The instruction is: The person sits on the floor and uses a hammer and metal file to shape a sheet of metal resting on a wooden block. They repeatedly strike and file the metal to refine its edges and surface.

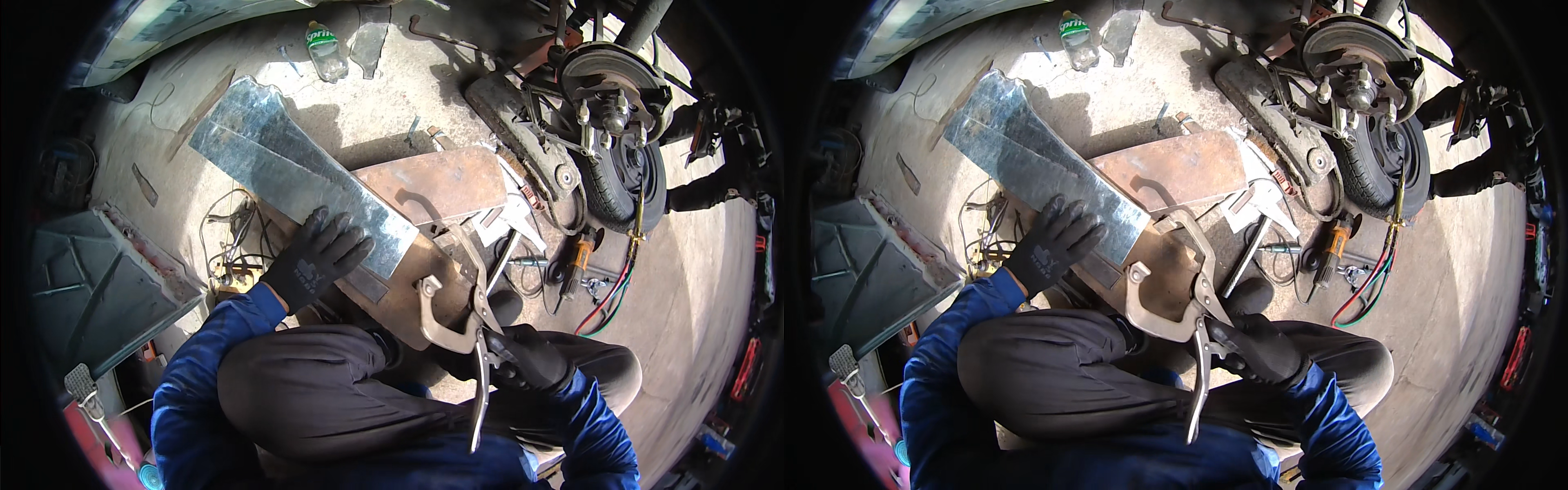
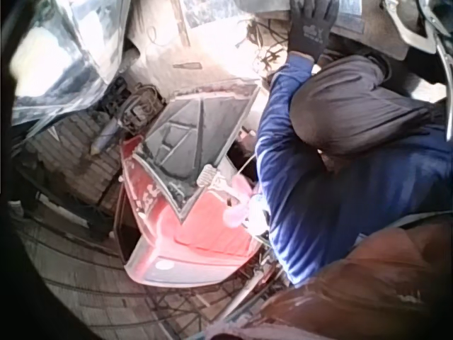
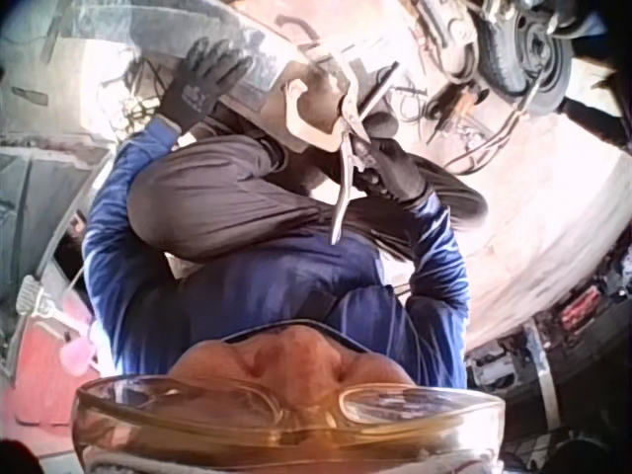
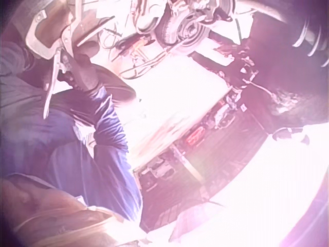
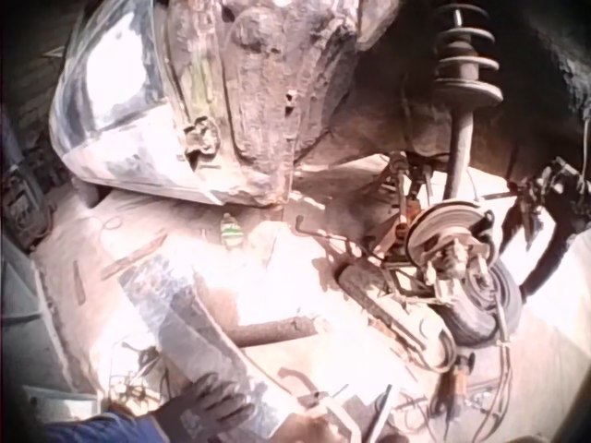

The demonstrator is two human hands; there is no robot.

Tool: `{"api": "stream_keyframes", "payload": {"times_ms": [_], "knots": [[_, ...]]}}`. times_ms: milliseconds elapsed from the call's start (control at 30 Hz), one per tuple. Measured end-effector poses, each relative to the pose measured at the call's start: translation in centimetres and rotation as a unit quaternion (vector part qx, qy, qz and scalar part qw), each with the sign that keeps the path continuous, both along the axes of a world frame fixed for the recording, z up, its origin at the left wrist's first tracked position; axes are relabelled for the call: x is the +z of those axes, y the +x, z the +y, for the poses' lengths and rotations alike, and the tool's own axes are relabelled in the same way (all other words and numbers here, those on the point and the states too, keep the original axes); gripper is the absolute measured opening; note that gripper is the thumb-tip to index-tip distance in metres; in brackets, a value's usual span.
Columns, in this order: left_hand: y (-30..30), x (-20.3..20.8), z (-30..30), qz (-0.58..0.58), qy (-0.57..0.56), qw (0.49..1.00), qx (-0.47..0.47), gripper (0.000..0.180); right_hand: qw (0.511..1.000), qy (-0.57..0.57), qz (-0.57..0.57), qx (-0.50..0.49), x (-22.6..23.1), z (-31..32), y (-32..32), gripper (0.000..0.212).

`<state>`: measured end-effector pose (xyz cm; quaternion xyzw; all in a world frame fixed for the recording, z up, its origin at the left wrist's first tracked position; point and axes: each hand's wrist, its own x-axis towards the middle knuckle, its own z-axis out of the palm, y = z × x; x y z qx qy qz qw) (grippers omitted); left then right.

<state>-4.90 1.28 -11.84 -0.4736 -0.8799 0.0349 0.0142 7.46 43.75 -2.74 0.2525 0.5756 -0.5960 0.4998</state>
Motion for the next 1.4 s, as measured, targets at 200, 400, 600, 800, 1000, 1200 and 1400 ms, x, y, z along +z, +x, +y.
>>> {"api": "stream_keyframes", "payload": {"times_ms": [200, 400, 600, 800, 1000, 1200, 1400], "knots": [[0.7, -0.5, -0.4, 0.010, -0.017, 1.000, 0.003, 0.062, 0.977, -0.062, 0.203, 0.030, 1.6, 3.8, 2.1, 0.092], [0.8, -1.1, -0.9, 0.008, 0.038, 0.999, 0.003, 0.051, 0.951, -0.163, 0.262, -0.004, -8.3, 2.9, 3.6, 0.057], [0.6, -1.7, -2.5, 0.008, -0.001, 1.000, -0.019, 0.057, 0.956, -0.255, 0.101, -0.107, -5.6, 6.9, 2.3, 0.101], [0.6, -1.7, -2.4, -0.003, 0.017, 1.000, -0.012, 0.057, 0.984, -0.173, 0.041, 0.001, -3.0, 4.7, -1.4, 0.064], [0.6, -1.8, -2.5, -0.002, 0.028, 1.000, -0.011, 0.056, 0.982, -0.145, -0.005, 0.120, -8.4, 3.4, -6.9, 0.047], [0.6, -1.9, -2.5, -0.022, 0.030, 0.999, -0.001, 0.055, 0.878, -0.041, 0.173, 0.444, -9.7, 0.4, -13.6, 0.094], [0.6, -1.9, -2.6, -0.006, 0.045, 0.999, -0.004, 0.054, 0.704, -0.046, 0.415, 0.574, -10.2, -3.4, -16.0, 0.095]]}}
